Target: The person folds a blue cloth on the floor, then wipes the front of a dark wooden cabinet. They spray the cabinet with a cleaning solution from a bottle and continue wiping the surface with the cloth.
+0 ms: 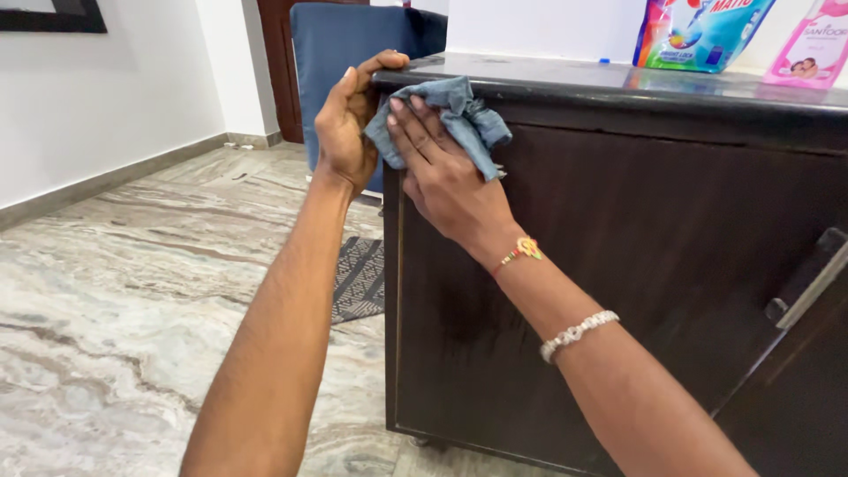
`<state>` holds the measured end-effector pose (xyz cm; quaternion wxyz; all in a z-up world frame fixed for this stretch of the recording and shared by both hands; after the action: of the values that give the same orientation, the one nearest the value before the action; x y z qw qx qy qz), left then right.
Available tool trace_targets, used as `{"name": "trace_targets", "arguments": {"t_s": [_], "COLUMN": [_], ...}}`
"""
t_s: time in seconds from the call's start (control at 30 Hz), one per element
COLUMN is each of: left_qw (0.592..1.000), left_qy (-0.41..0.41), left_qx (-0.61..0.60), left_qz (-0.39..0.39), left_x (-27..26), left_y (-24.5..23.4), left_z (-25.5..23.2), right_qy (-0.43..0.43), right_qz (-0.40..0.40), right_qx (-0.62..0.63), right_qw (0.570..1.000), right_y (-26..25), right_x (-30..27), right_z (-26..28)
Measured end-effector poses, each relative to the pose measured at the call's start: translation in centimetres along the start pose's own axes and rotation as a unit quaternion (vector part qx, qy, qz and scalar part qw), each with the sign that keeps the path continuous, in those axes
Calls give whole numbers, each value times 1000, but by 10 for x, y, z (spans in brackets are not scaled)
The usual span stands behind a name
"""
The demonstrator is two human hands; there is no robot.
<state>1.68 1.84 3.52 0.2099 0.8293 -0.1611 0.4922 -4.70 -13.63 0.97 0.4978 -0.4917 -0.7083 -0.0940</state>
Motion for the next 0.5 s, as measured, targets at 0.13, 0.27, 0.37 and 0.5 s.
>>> {"name": "trace_targets", "arguments": {"t_s": [0.13, 0.27, 0.37, 0.5], "left_qw": [998, 998, 999, 996], "left_qy": [55, 24, 24, 62], "left_qx": [-21, 50, 8, -46], "left_qz": [-7, -30, -41, -42], "left_x": [5, 4, 2, 2], "left_y": [1, 2, 3, 5], "left_z": [5, 0, 4, 12], "right_qy": [-65, -167, -204, -218], "right_qz": [-18, 10, 37, 61], "right_qx": [-63, -95, -35, -64], "right_qw": [996, 981, 978, 972], "right_y": [-7, -24, -42, -47], "right_x": [1, -9, -24, -30], "right_z": [-3, -28, -53, -65]}}
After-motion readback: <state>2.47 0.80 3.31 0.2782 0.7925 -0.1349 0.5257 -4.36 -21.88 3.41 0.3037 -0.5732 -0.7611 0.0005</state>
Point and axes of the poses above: each hand's wrist, its own x-axis towards the middle knuckle, its own y-axis out of the palm, z = x × y, the point moved 5 cm from there along x, towards the middle knuckle, and after that the axes turned 3 degrees about -x, right-handed, at the moved point
